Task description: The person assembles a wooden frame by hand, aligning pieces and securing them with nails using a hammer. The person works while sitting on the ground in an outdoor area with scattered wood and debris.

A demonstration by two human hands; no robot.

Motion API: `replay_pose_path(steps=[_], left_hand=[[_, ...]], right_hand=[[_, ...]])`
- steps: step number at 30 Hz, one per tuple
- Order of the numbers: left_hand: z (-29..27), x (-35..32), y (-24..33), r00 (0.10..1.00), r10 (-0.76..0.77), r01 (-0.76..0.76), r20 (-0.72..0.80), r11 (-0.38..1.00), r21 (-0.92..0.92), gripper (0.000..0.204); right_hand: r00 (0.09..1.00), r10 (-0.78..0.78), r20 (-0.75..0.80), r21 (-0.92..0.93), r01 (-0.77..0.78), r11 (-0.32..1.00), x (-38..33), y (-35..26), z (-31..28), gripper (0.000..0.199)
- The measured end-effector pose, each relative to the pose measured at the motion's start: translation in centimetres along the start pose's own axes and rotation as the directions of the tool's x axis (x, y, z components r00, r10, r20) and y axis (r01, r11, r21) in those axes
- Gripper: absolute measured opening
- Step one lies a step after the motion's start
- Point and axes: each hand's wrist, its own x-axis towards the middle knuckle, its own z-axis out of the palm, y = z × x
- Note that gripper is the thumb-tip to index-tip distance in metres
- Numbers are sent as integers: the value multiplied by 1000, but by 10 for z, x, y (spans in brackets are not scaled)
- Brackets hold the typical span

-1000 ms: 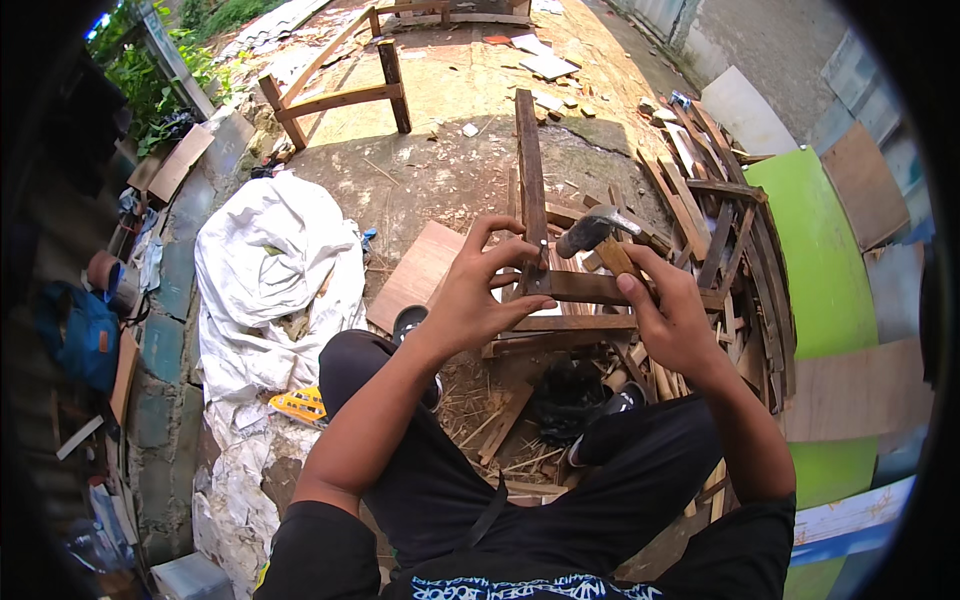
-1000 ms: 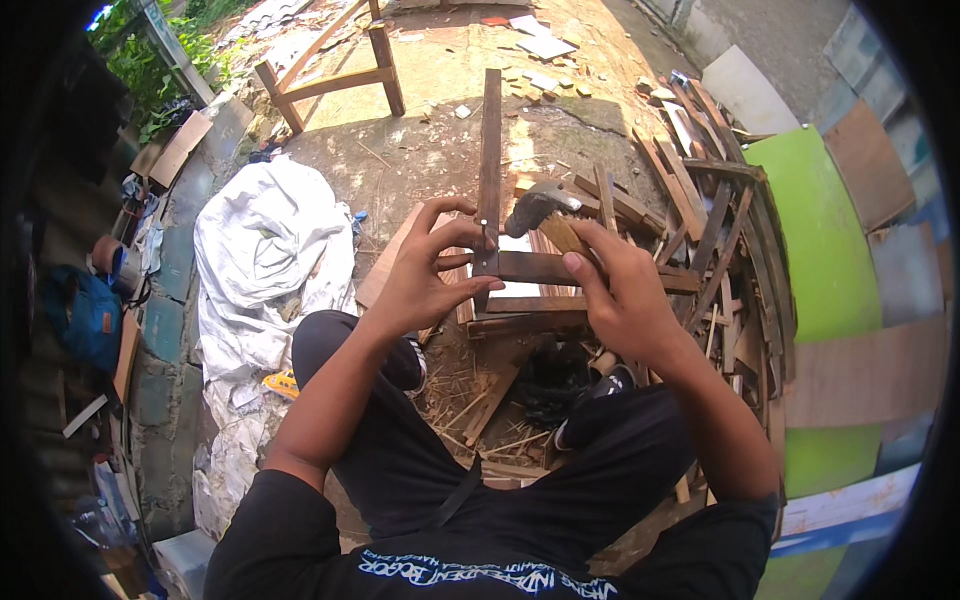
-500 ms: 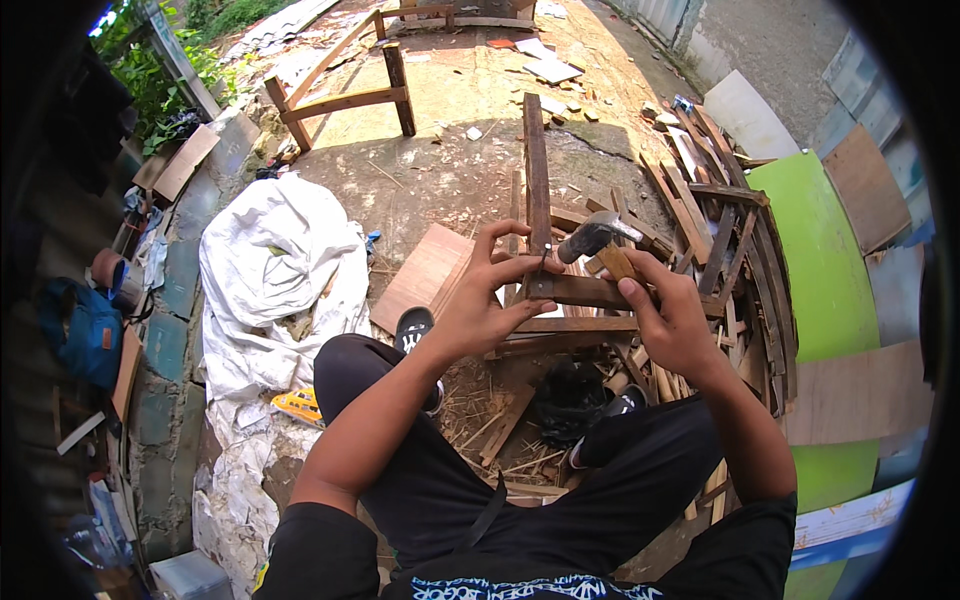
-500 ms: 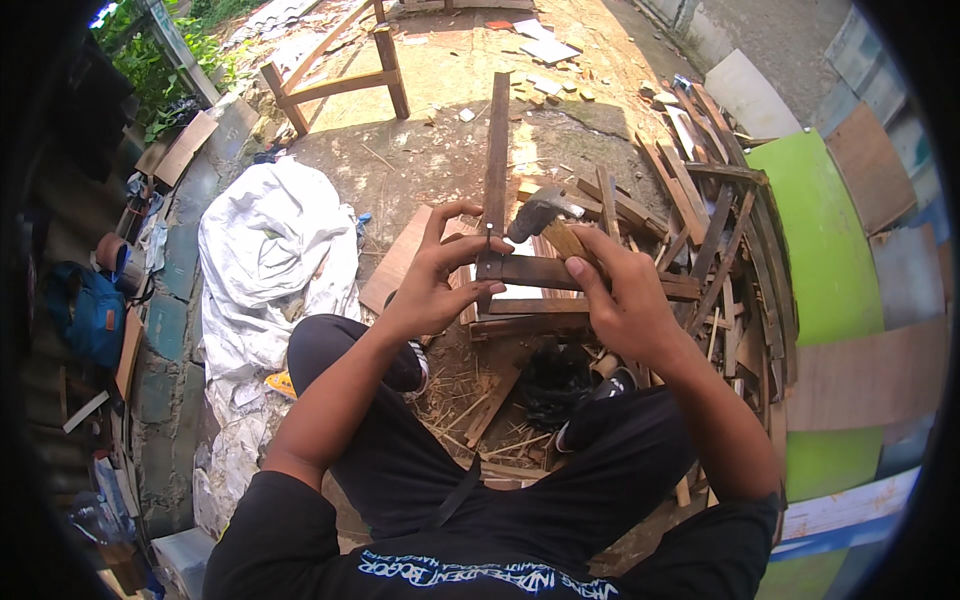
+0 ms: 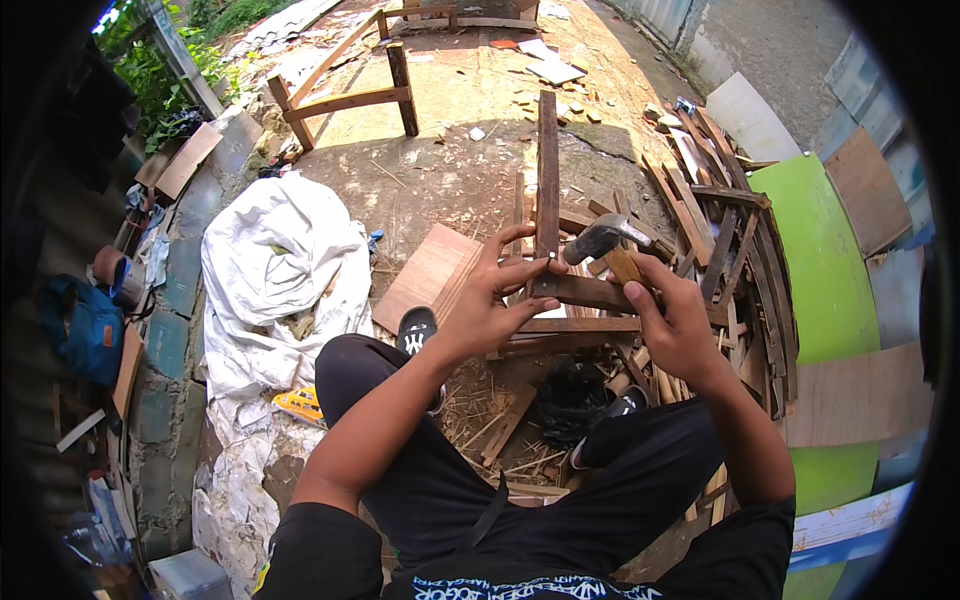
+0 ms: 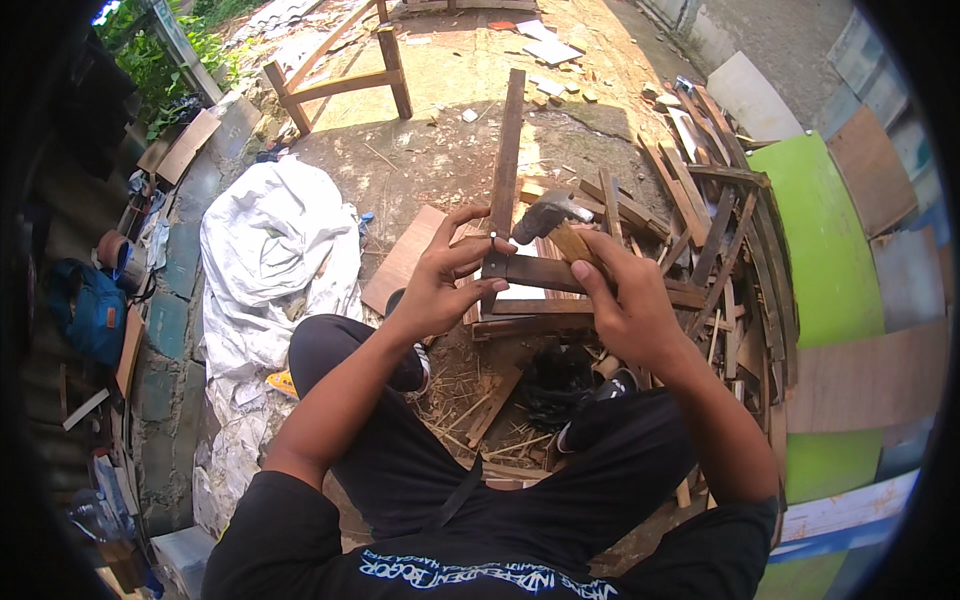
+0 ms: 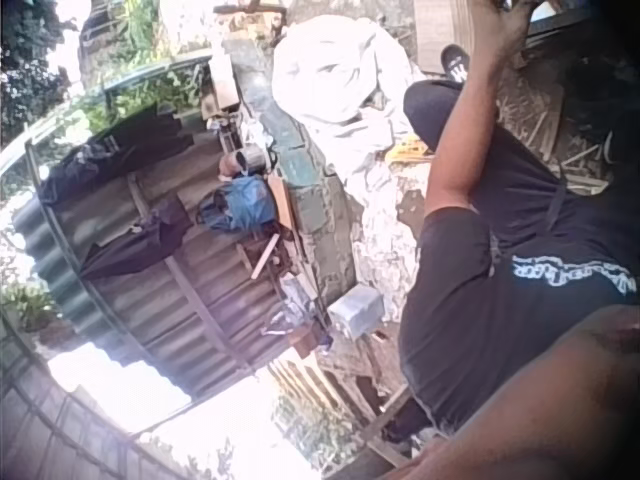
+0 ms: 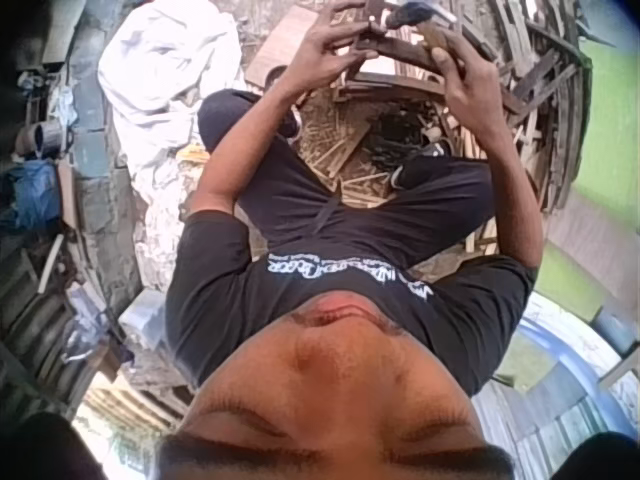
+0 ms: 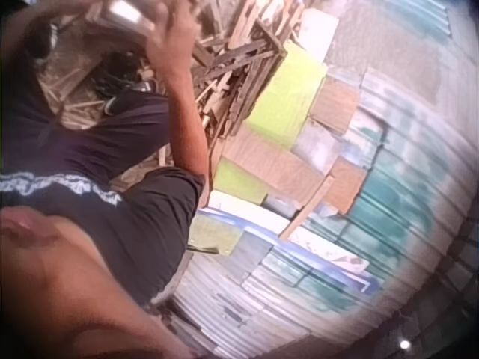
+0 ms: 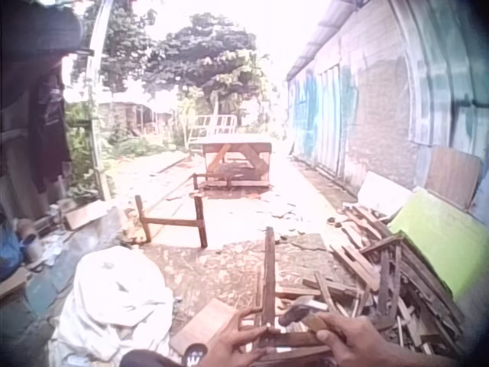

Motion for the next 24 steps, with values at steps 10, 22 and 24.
replay_pose_path(steps=[10,22,24], left_hand=[[-3,-3,-9,997,-46,53,56,991,-125,46],[0,-2,-16,1000,6,-10,-29,987,-162,48],[2,-2,-13,999,-6,0,-41,989,-149,47]], right_hand=[[1000,5,-12,-8,-5,1000,-3,-1,3,31],[996,-52,-76,12,53,999,3,-25,-13,31],[999,-41,-29,48,43,998,6,-43,-24,31]])
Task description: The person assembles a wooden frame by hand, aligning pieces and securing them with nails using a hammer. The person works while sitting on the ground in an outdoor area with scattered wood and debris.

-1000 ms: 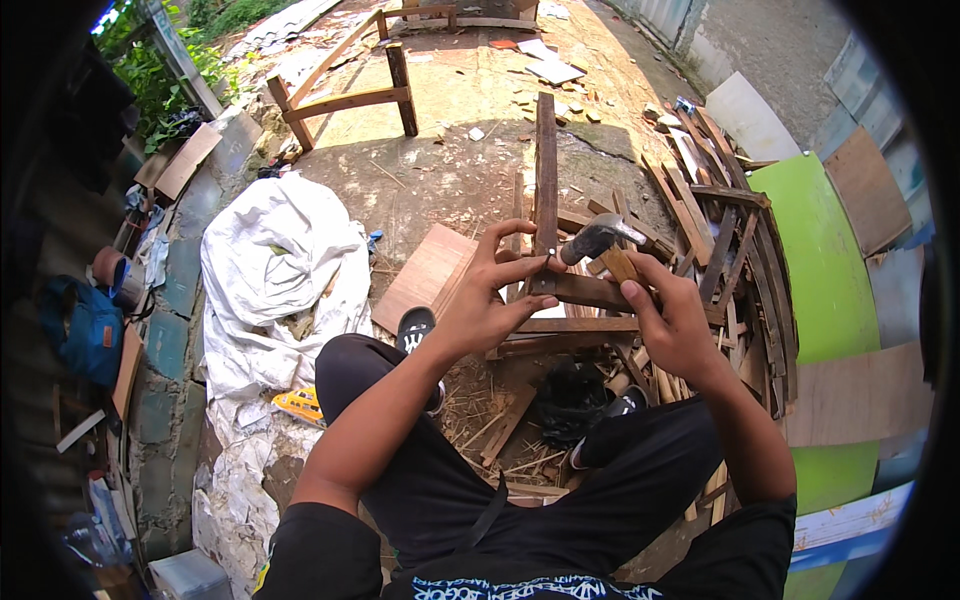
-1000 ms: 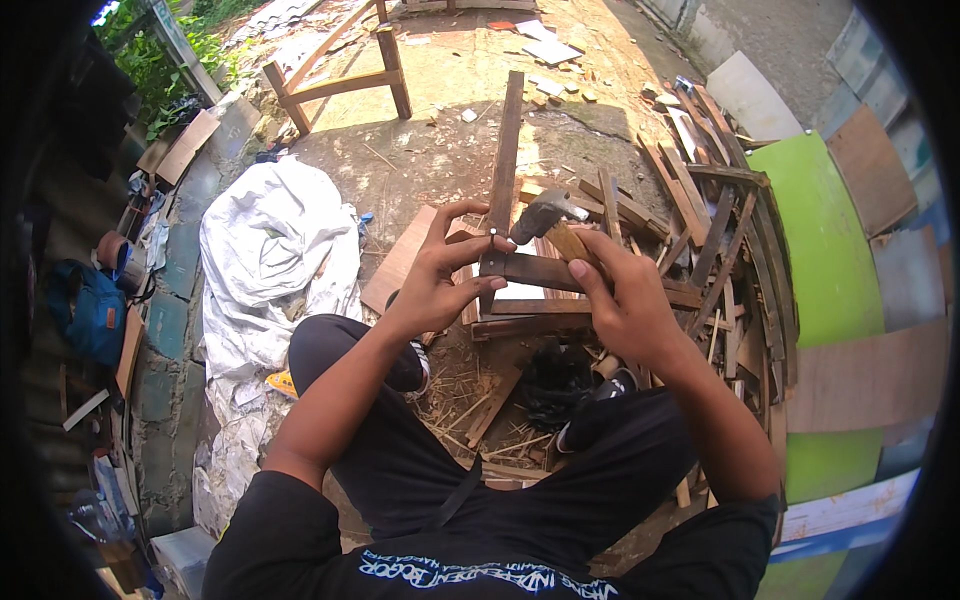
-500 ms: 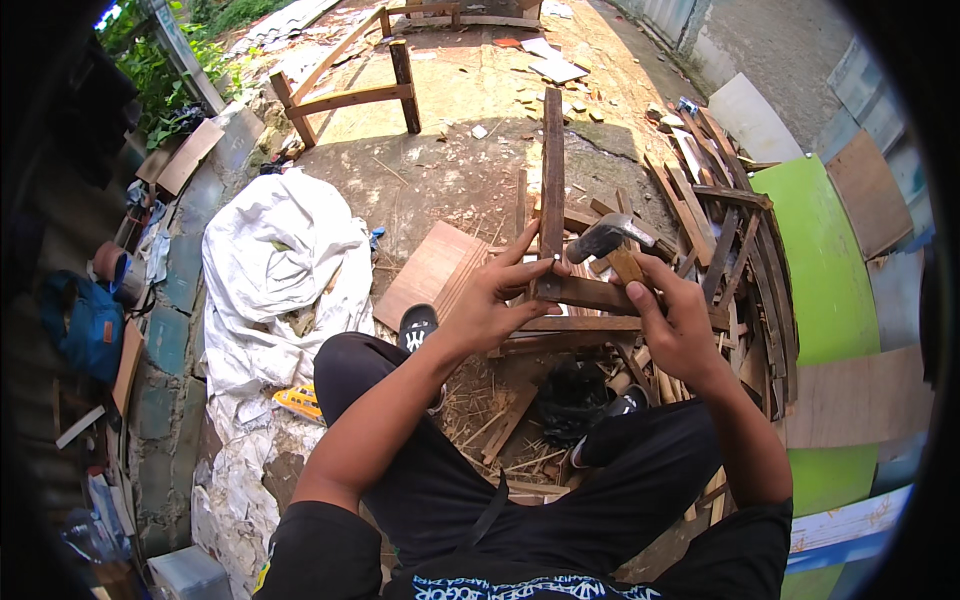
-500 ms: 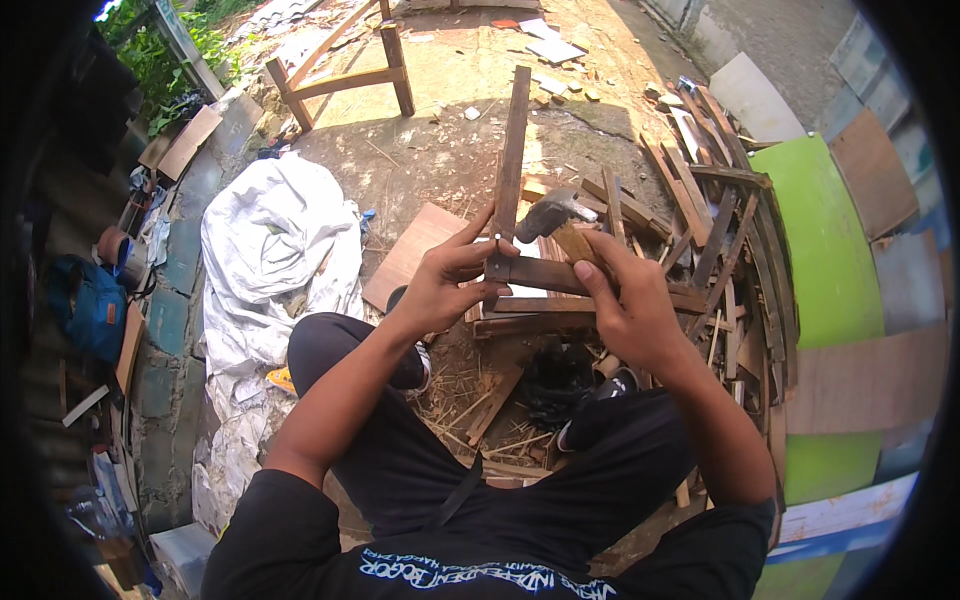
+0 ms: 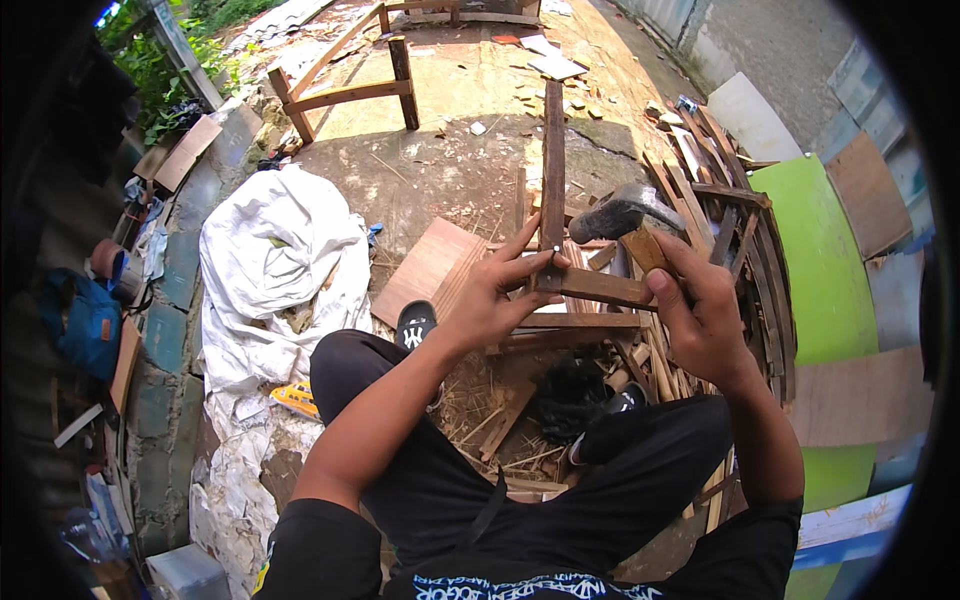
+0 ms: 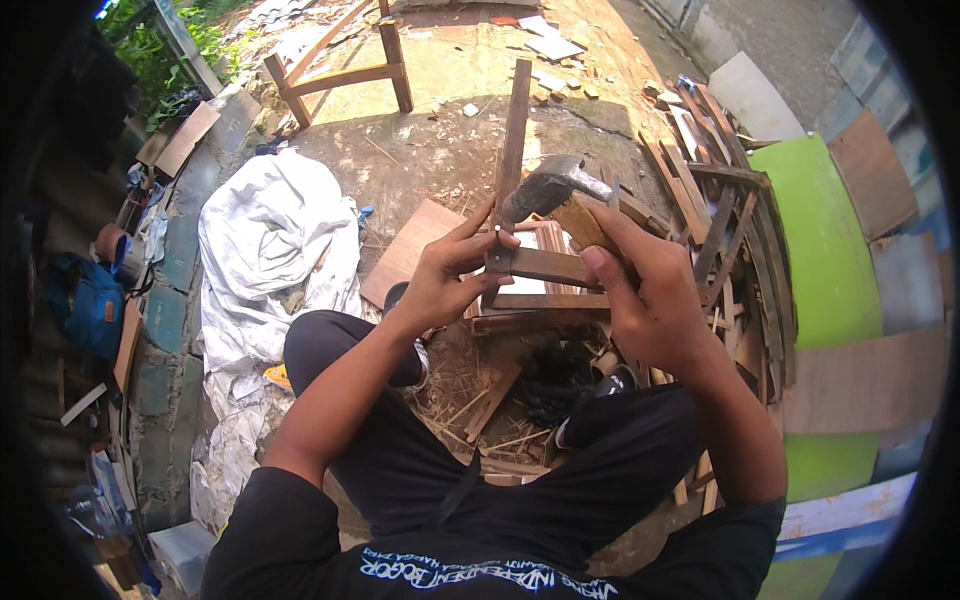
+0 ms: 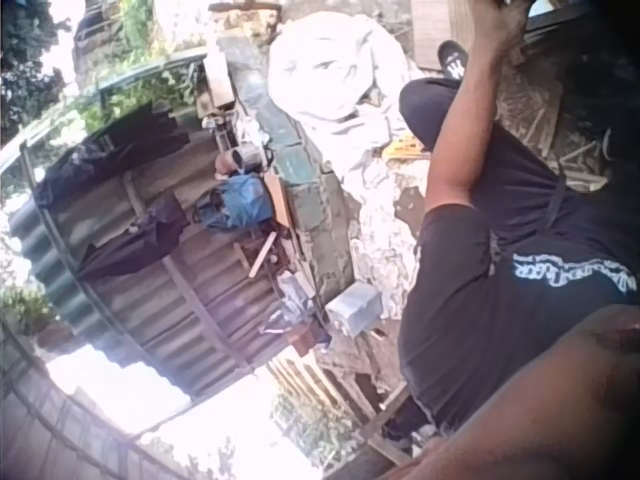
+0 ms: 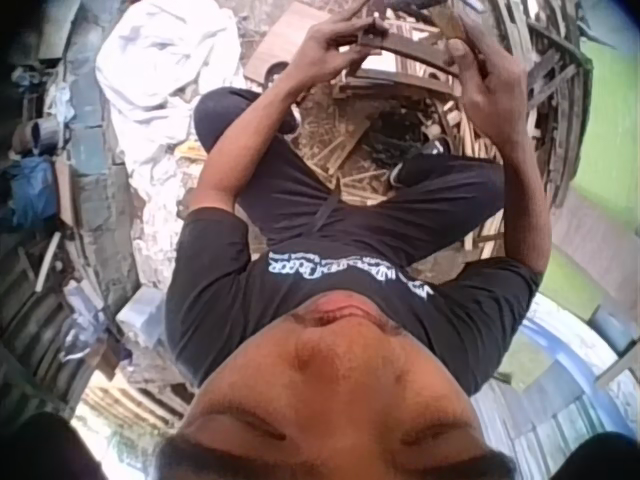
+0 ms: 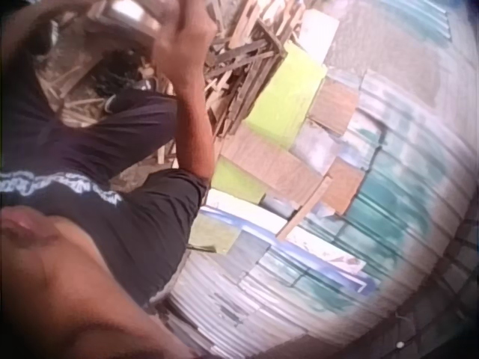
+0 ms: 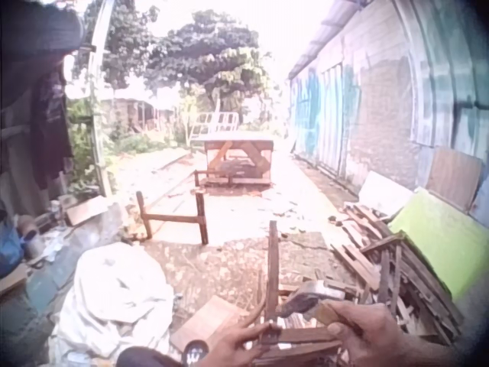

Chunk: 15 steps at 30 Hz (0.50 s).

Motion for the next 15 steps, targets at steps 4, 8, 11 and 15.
replay_pose_path(steps=[4,8,11,15], left_hand=[[1,2,-1,1000,10,-10,2,1000,24,45],[1,3,3,1000,3,-4,21,999,53,43],[-1,3,5,1000,11,-12,19,997,80,45],[-1,4,-3,999,13,-15,32,998,57,44]], right_hand=[[980,-157,124,-108,170,979,19,-9,-10,33],[985,-158,70,-124,165,978,26,-20,-13,33],[978,-208,17,-110,209,972,21,-13,-4,33],[963,-255,80,-170,266,949,26,-8,-3,33]])
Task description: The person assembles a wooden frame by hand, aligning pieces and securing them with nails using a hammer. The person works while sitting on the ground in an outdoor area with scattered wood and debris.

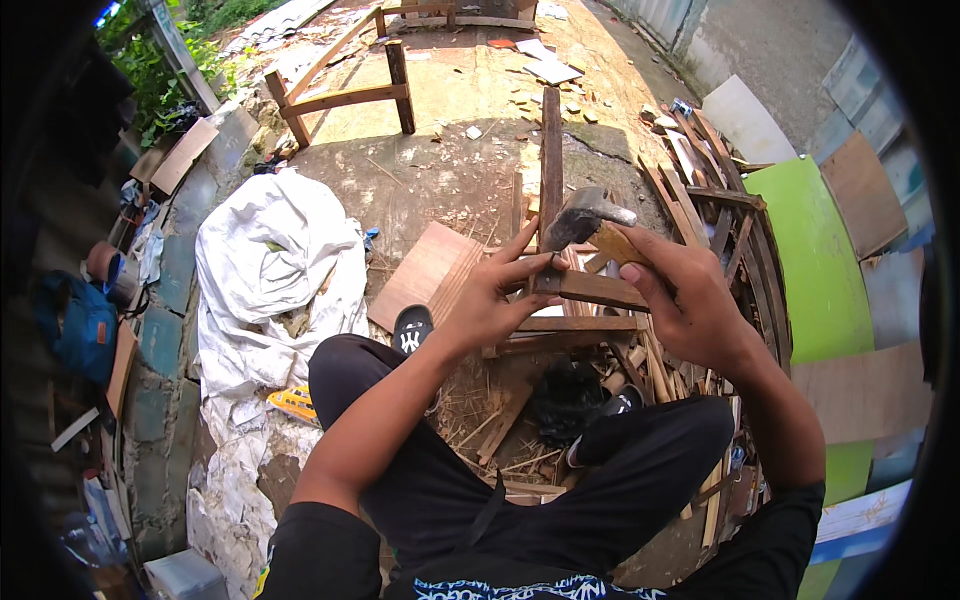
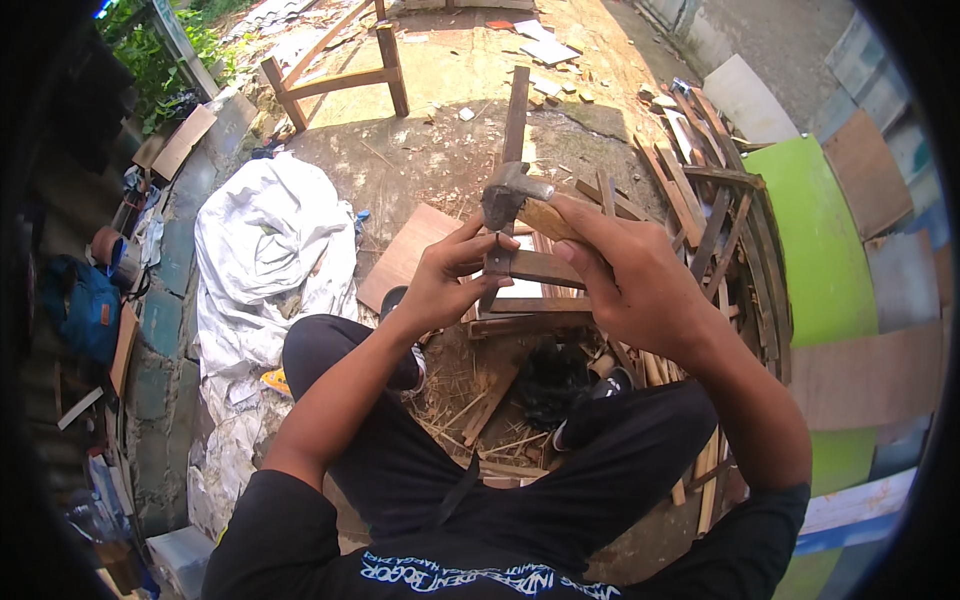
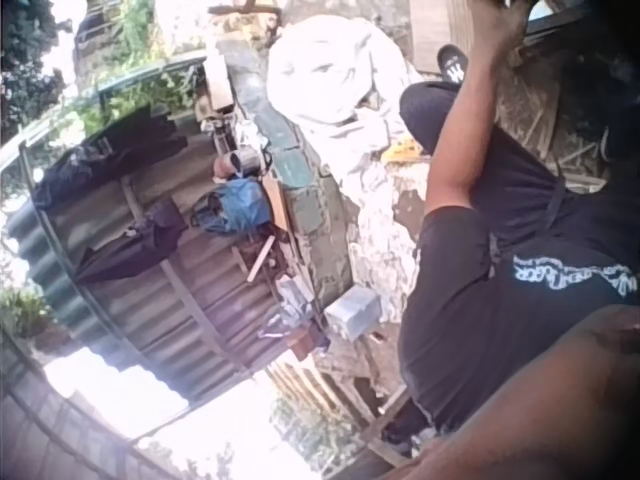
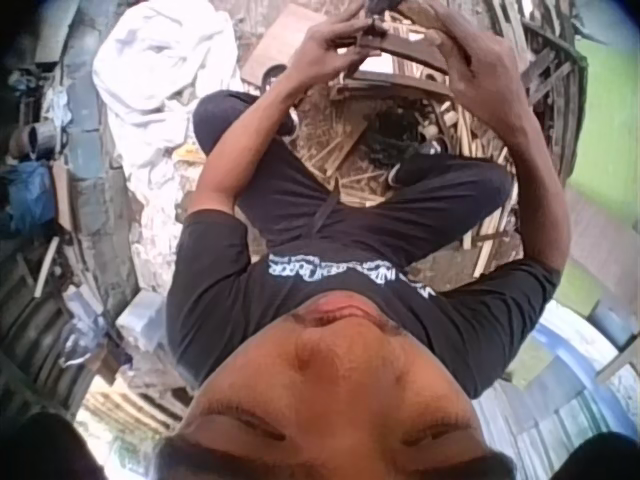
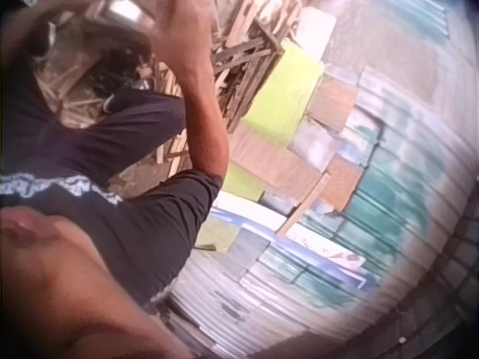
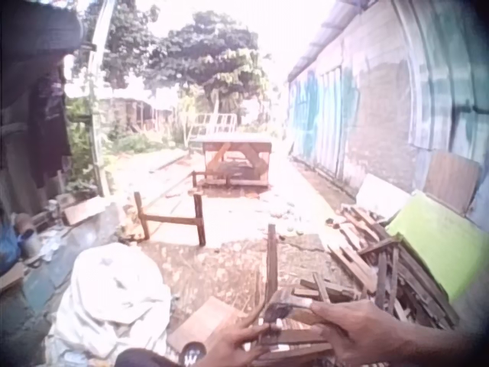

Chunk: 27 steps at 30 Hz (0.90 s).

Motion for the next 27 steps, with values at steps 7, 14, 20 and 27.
replay_pose_path(steps=[7,14,20,27], left_hand=[[2,1,0,999,-7,4,-42,997,-74,46],[0,4,8,1000,18,-18,13,999,49,47],[1,4,-1,999,9,-8,40,1000,-8,47],[4,3,7,1000,11,-12,25,999,36,48]], right_hand=[[998,48,29,-15,-47,999,-5,3,0,36],[956,263,-130,167,-241,956,0,-10,-13,35],[995,-78,60,-72,82,994,2,5,-5,33],[977,-61,-205,-18,58,998,4,-4,-8,35]])
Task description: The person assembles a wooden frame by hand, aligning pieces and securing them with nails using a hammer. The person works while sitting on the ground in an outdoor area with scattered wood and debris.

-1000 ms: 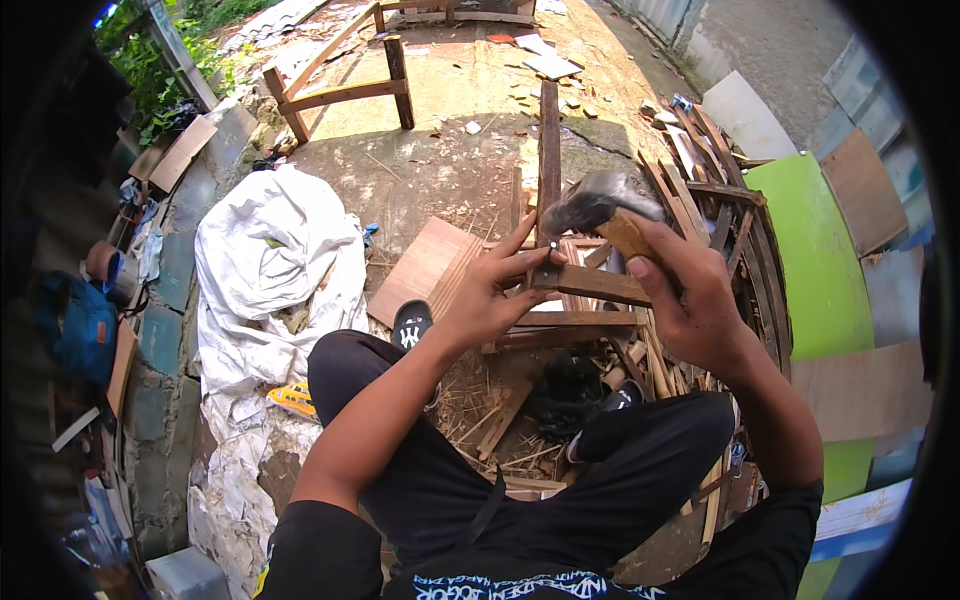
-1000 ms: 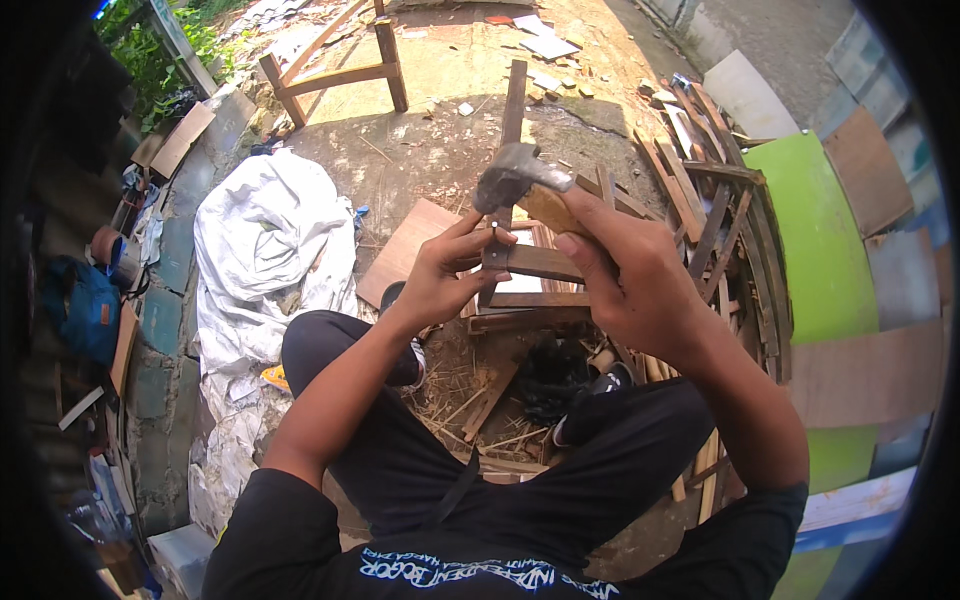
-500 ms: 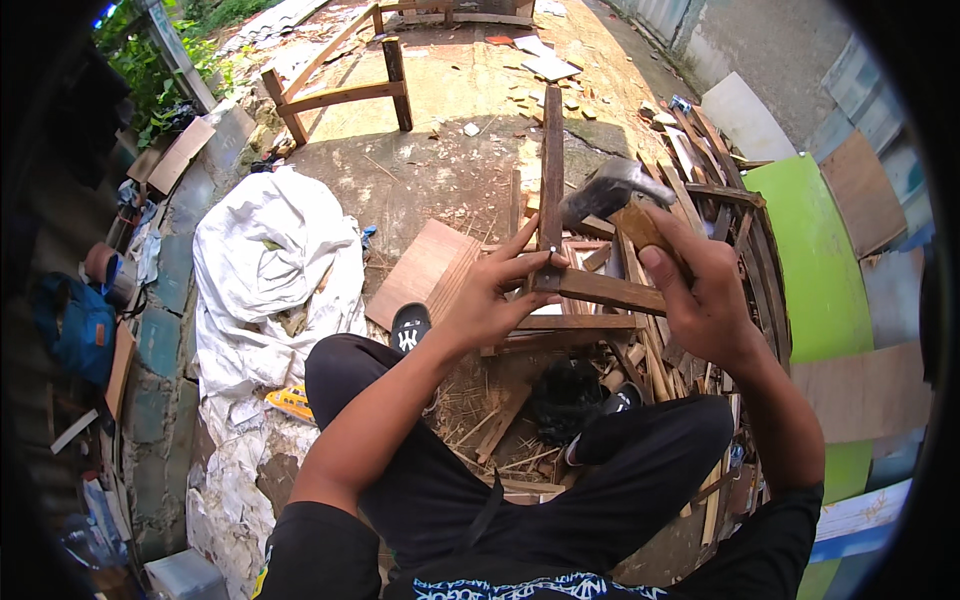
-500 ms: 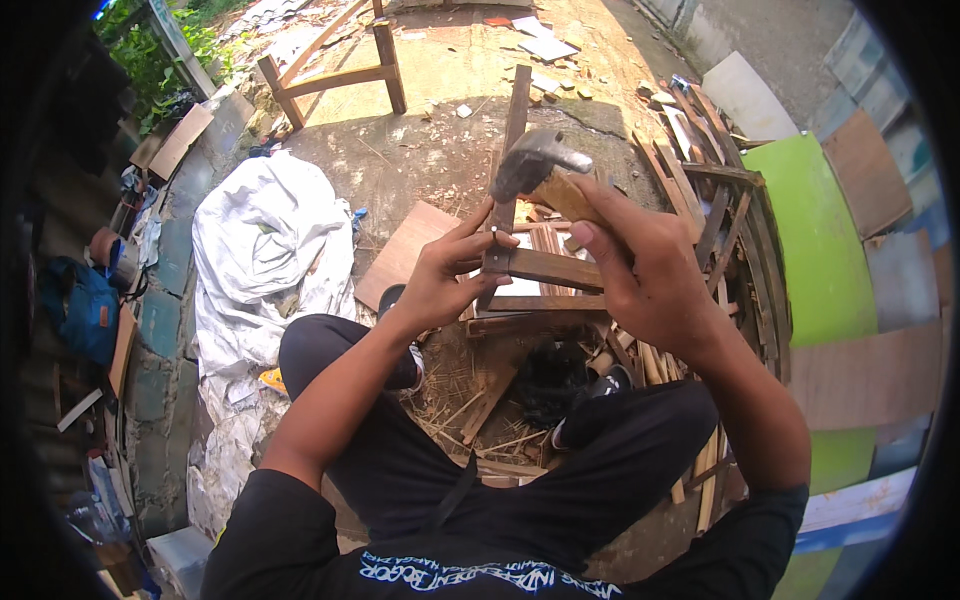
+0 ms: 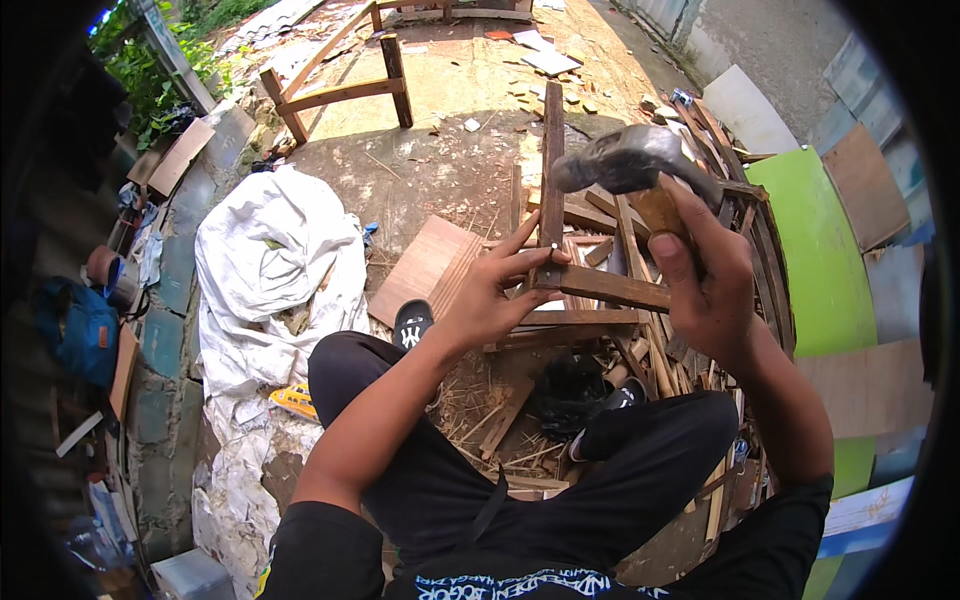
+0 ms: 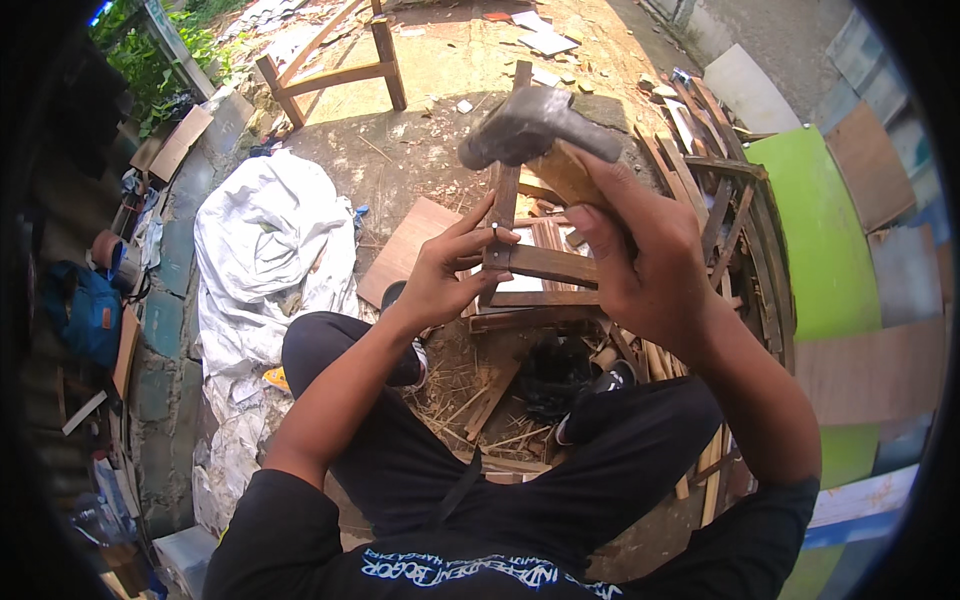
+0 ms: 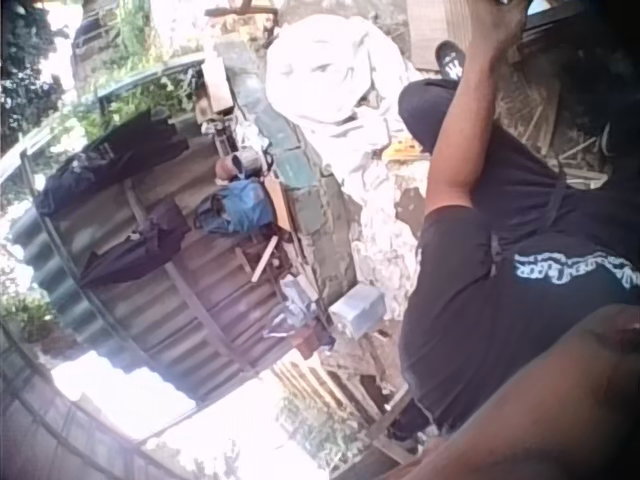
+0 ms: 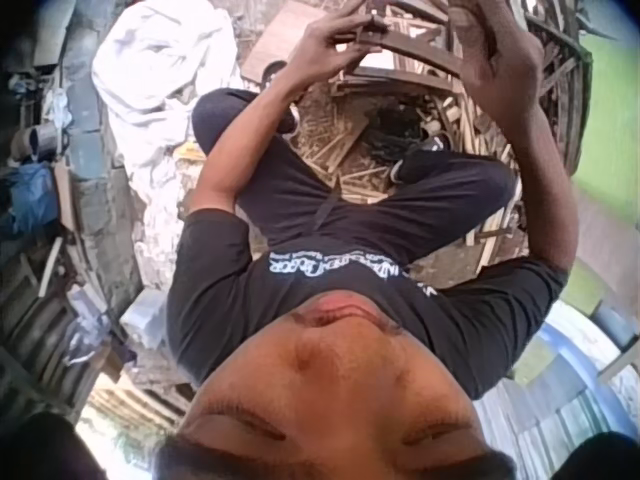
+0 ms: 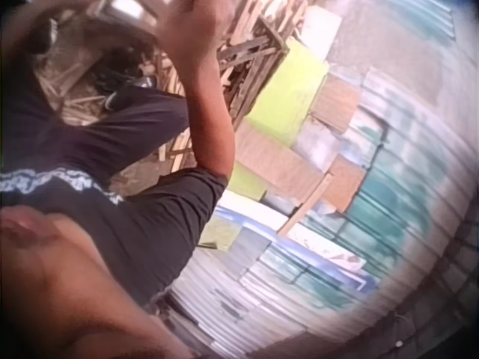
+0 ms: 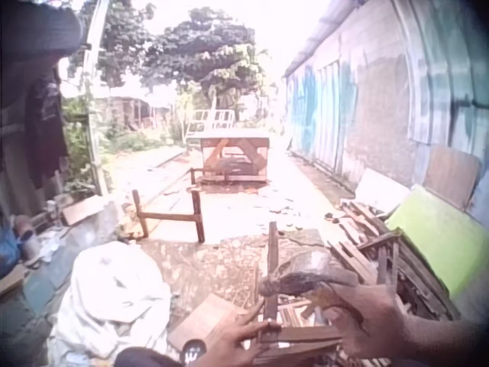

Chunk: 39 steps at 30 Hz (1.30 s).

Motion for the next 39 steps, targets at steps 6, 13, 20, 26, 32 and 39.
replay_pose_path(steps=[6,13,20,26,32,39], left_hand=[[-1,-2,1,1000,-4,4,-25,1000,18,45],[-1,-2,1,999,-28,24,-47,996,-87,45],[-1,-2,1,999,10,-10,-46,1000,-7,44],[-2,0,4,1000,-5,6,-24,999,47,45],[-1,-2,0,999,-21,21,-36,1000,1,46],[-1,-4,2,998,-46,45,-32,999,-23,46]], right_hand=[[982,104,160,-6,-104,995,5,-9,-5,31],[959,57,279,-120,-24,992,-5,2,-1,33],[952,84,295,-109,-53,993,-14,-1,-1,36],[993,100,57,4,-101,995,-10,-10,-4,34],[958,81,273,-134,-46,990,-7,-8,-5,34],[949,120,291,-106,-93,990,-15,0,0,33]])
